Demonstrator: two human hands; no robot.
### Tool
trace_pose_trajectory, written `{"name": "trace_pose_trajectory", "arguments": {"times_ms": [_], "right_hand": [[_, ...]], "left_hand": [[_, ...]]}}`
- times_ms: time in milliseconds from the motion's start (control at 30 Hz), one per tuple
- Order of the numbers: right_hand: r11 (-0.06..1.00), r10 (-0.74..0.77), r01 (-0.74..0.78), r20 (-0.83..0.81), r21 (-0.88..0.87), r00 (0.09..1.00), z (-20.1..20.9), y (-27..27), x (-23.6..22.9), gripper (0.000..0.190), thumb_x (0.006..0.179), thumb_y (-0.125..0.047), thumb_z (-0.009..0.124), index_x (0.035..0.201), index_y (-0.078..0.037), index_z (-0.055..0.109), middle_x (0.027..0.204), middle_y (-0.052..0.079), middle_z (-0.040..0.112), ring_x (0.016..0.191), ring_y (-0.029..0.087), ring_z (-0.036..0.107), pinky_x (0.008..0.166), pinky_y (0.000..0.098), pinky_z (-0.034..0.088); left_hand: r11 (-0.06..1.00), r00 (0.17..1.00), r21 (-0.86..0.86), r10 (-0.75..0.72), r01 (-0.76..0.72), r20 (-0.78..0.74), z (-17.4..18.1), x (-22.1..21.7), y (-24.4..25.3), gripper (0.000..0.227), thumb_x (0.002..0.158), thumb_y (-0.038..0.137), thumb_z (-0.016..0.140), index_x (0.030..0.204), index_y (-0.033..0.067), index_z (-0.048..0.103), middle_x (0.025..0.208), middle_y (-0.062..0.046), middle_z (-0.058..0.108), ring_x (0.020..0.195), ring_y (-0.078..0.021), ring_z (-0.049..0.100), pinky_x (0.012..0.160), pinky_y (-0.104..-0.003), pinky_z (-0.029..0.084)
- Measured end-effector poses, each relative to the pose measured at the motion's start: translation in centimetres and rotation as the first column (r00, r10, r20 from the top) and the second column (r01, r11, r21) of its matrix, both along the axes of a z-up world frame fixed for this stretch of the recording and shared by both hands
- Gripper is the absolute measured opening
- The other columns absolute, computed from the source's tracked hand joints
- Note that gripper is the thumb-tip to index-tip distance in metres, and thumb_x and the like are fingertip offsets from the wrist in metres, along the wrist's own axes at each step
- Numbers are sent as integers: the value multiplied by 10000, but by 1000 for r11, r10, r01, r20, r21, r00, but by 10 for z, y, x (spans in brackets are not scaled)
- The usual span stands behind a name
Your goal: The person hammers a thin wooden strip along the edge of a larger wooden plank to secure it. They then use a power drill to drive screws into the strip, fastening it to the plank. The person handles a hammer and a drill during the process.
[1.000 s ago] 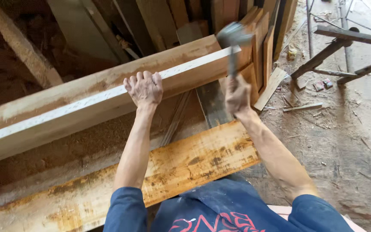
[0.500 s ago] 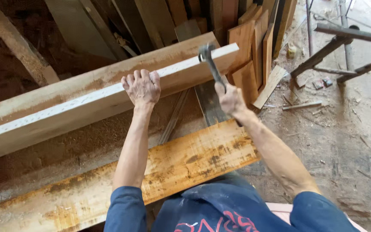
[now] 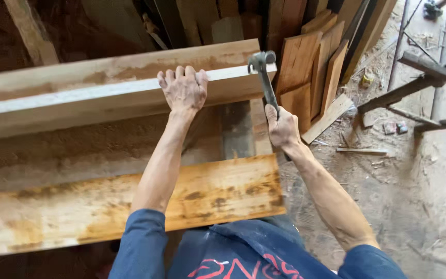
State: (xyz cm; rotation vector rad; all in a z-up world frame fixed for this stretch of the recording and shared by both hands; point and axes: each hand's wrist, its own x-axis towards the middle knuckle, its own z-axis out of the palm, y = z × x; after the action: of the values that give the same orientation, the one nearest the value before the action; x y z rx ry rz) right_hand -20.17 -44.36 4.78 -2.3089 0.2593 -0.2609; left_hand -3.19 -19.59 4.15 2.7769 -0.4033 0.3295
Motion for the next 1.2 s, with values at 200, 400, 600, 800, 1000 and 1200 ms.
{"name": "trace_pose_trajectory", "arguments": {"times_ms": [200, 400, 600, 800, 1000, 1200], "right_hand": [[938, 17, -58, 122, 341, 992, 31, -61, -1, 528, 1130, -477, 426, 827, -57, 536, 588, 16, 489, 469, 101, 488, 387, 295, 387], [986, 149, -145, -39, 88, 988, 39, -53, 6, 474, 1098, -458, 498, 845, -66, 581, 556, 40, 495, 448, 108, 504, 401, 278, 368], [920, 199, -232, 135, 317, 971, 41, -76, 15, 470, 1115, -461, 433, 899, -57, 540, 615, 34, 518, 471, 130, 484, 384, 288, 379], [958, 276, -262, -126, 117, 953, 38, -58, 14, 511, 1073, -473, 453, 803, -48, 541, 571, 9, 543, 416, 119, 507, 321, 279, 386], [921, 243, -244, 42, 304, 969, 44, -66, 14, 453, 1109, -418, 375, 815, -96, 498, 588, 12, 484, 457, 124, 487, 357, 287, 399], [925, 368, -326, -255, 195, 894, 18, -17, 33, 452, 1072, -455, 408, 805, -106, 514, 575, 18, 510, 420, 151, 483, 309, 315, 411]], "left_hand": [[995, 985, -66, 89, -80, 149, 7, -11, -27, 433, 1040, 425, 450, 954, 68, 682, 1041, -164, 676, 1062, -377, 562, 1138, -584, 241], [989, 988, 26, 143, -145, 62, 12, -13, -32, 431, 1050, 417, 441, 950, 69, 674, 1039, -171, 657, 1089, -358, 555, 1150, -572, 233], [983, 980, -29, 181, -179, 86, 13, -18, -37, 428, 1045, 422, 431, 969, 80, 677, 1072, -160, 650, 1144, -361, 543, 1171, -566, 218], [986, 985, -5, 166, -166, 57, 12, -24, -34, 421, 1058, 414, 429, 992, 76, 671, 1081, -162, 634, 1144, -350, 535, 1163, -563, 202], [982, 972, -69, 182, -173, 149, 3, -28, -36, 404, 1055, 401, 412, 1009, 96, 673, 1106, -134, 642, 1178, -341, 523, 1174, -557, 208], [995, 993, -34, 90, -93, -75, 3, -15, -18, 428, 1105, 357, 328, 1158, 86, 655, 1188, -143, 644, 1193, -315, 545, 1156, -499, 266]]}}
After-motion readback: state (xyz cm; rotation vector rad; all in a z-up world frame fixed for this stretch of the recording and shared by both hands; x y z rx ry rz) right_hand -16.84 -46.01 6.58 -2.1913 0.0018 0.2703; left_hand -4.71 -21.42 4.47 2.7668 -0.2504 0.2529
